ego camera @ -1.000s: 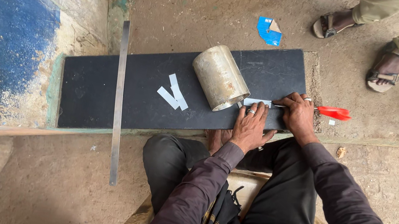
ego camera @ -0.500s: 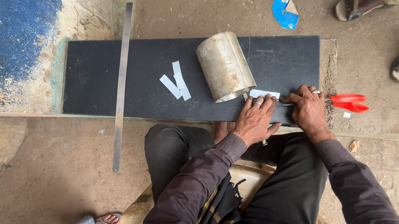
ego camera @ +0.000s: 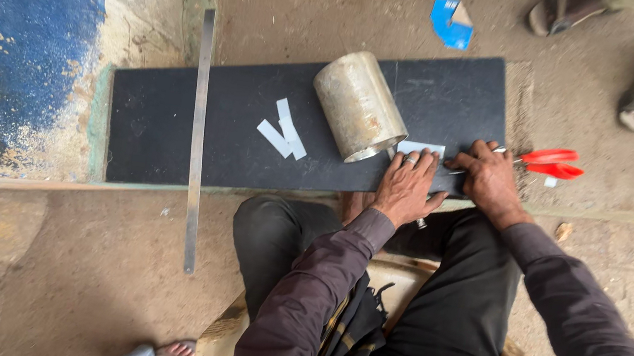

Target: The person sits on a plastic chair and folds small white paper strips by hand, occasionally trimming them with scissors on a board. The person presses the folded strips around a metal can and sets finished strips on the board, repeating the fold-cut-wrap cycle.

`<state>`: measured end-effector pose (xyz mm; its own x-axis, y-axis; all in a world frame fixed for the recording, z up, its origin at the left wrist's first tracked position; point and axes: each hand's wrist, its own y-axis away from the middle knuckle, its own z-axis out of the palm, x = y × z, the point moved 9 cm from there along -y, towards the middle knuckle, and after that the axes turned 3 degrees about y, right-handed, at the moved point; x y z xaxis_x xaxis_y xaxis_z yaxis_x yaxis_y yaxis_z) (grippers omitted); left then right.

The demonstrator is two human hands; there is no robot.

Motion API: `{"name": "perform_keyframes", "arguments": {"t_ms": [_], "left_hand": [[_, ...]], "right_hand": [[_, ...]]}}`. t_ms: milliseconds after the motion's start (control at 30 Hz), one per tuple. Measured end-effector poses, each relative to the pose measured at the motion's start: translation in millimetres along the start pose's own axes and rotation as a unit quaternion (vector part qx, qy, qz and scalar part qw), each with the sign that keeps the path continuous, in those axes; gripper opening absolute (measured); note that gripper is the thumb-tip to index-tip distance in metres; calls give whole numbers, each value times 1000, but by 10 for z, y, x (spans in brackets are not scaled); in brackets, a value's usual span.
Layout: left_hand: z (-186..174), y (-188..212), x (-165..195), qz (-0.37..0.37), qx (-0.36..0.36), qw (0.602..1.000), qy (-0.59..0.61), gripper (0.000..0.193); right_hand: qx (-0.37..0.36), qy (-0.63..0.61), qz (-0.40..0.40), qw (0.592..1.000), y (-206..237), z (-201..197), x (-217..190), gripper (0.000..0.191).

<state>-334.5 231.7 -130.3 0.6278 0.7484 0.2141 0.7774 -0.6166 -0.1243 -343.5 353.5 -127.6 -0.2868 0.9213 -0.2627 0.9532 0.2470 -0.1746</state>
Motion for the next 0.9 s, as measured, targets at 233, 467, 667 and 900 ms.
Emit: {"name": "perform_keyframes", "arguments": {"t_ms": [233, 467, 667, 900], "left_hand": [[-140, -409, -72, -12, -7, 1000, 20, 14], [-103, -814, -75, -73, -47, 996, -3, 17], [-716, -399, -145, -170, 75, 688, 701, 37], [-1032, 644, -148, -289, 199, 525, 775, 29]], "right_hand": [[171, -108, 68, 977, 232, -622, -55, 34], [201, -97, 172, 960, 669, -1232, -155, 17], [162, -279, 257, 911, 758, -1317, -87, 36], [148, -484, 266, 820, 654, -1060, -425, 32]]}}
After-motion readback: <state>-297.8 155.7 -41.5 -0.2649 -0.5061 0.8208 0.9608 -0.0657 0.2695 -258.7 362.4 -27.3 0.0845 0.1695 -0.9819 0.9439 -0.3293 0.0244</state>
